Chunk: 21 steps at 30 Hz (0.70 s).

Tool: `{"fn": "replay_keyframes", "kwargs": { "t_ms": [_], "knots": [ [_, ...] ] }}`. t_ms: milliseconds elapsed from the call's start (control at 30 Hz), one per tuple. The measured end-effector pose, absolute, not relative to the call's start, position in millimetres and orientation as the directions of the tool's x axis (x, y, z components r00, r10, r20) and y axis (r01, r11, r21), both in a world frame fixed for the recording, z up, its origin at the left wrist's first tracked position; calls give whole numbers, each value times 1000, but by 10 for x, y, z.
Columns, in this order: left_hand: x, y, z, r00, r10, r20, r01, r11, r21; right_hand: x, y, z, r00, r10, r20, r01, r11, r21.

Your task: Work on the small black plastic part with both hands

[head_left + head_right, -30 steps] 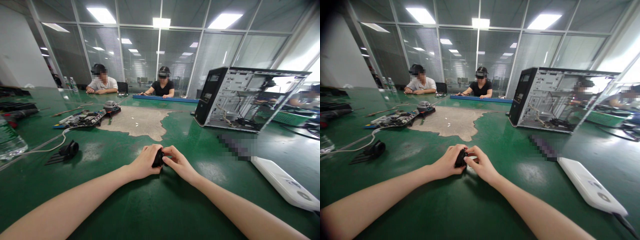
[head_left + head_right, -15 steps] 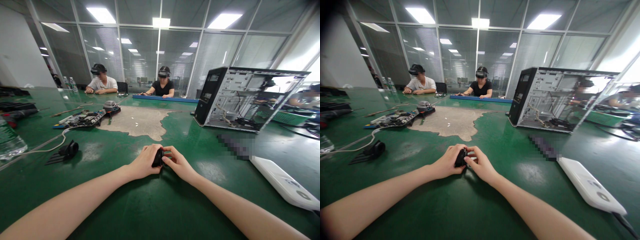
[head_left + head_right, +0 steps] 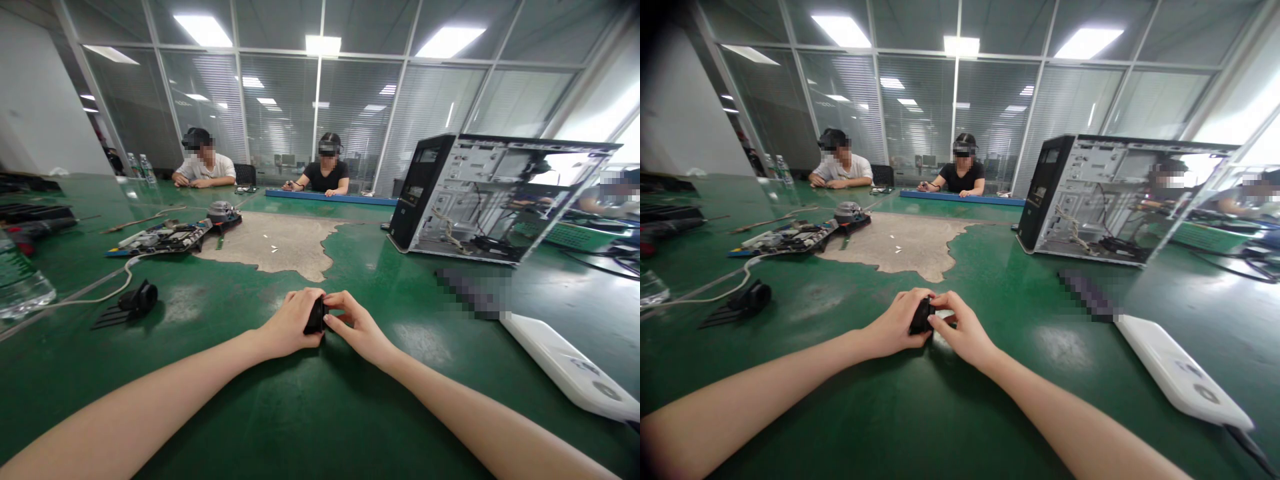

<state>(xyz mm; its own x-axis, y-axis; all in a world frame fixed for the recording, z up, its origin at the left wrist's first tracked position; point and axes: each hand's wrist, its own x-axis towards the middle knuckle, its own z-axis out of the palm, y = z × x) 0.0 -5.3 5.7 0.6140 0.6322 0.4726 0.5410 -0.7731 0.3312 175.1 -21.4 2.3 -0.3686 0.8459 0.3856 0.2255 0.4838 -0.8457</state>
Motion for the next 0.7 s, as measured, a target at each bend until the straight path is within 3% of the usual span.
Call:
{"fn": "replay_keyframes", "kwargs": {
  "t_ms": [367, 700],
  "knots": [
    [-3, -44, 49, 614, 633, 471, 536, -773, 340, 1754, -204, 5, -376, 874, 308, 239, 412, -879],
    [-5, -55, 63, 617, 632, 468, 540, -773, 332, 1752, -227, 19, -405, 846, 346, 197, 450, -871]
  ]
}}
